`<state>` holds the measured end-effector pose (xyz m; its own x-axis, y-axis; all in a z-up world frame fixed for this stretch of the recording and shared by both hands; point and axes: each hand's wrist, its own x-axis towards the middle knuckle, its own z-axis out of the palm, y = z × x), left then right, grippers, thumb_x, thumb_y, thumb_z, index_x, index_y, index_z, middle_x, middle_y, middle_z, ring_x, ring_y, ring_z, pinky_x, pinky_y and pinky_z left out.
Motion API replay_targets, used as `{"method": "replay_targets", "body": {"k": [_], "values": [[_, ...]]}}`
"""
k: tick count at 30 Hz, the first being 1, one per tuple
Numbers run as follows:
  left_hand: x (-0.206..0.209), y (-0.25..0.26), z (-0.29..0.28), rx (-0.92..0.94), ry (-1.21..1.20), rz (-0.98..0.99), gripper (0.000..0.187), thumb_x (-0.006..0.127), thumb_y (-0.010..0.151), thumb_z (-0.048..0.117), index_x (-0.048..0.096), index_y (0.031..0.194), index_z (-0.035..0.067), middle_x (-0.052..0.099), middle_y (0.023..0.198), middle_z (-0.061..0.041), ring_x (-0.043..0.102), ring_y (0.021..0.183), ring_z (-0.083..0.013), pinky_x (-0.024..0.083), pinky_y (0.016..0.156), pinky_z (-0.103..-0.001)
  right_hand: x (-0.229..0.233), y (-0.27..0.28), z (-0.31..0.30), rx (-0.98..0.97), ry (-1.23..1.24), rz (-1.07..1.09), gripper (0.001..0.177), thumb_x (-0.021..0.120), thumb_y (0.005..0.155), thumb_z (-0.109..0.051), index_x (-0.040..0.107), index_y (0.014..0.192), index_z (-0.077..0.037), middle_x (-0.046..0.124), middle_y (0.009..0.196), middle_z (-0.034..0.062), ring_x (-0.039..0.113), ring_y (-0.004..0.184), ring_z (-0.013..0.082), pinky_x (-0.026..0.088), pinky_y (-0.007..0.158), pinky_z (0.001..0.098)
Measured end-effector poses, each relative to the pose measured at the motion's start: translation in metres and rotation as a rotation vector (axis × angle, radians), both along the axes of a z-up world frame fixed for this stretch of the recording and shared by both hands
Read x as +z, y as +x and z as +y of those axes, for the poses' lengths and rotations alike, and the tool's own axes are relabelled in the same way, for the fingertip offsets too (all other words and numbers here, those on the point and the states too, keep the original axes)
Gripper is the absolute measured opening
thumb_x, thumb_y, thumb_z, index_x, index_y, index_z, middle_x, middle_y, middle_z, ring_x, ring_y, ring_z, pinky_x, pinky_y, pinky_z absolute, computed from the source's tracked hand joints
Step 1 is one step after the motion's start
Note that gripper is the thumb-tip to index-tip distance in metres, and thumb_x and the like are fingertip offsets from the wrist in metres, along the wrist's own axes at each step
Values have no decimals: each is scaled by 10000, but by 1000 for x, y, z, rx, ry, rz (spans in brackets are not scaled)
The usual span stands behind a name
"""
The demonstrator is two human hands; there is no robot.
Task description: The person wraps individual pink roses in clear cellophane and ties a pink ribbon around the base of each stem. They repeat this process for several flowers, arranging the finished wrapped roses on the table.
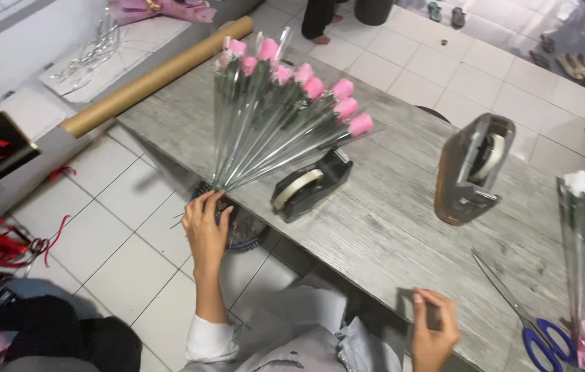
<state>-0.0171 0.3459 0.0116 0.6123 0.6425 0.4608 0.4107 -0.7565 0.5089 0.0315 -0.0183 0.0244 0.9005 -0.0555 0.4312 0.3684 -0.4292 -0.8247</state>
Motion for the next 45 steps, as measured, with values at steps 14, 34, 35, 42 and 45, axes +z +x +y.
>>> {"method": "replay_targets", "body": {"k": [14,34,35,42,45], "values": [[-35,21,56,-137,-338,569,315,393,918,361,438,945,51,594,759,-191,572,756,-420,426,596,-508,16,-17,162,982,54,120,49,601,760,-23,635,753,-58,641,726,23,559,675,153,425,634,252],[-12,-35,-88,-254,-588,13,304,297,893,292,484,1029,94,559,589,-94,487,441,-290,306,442,-390,65,-11,222,1115,606,844,458,495,830,-62,320,1249,-3,475,1272,193,484,1173,251,370,1003,318],[-14,-32,-97,-348,-560,-68,377,304,896,293,402,1164,45,585,654,-143,520,492,-328,340,462,-400,73,-11,216,1045,599,798,295,474,844,-89,391,1111,5,570,1086,185,582,1016,269,423,904,304],[-17,21,-180,-873,-568,-284,453,341,899,130,255,1282,-94,553,973,-317,575,730,-458,438,645,-451,93,9,131,626,595,577,375,430,870,-108,402,1234,-24,462,497,41,511,479,137,518,666,275],[-5,29,-223,-1132,-667,-313,289,309,934,196,472,894,-39,516,696,-215,534,586,-347,376,539,-414,94,8,88,405,567,486,256,399,894,-154,460,1097,-10,310,421,21,352,356,116,425,485,272]]}}
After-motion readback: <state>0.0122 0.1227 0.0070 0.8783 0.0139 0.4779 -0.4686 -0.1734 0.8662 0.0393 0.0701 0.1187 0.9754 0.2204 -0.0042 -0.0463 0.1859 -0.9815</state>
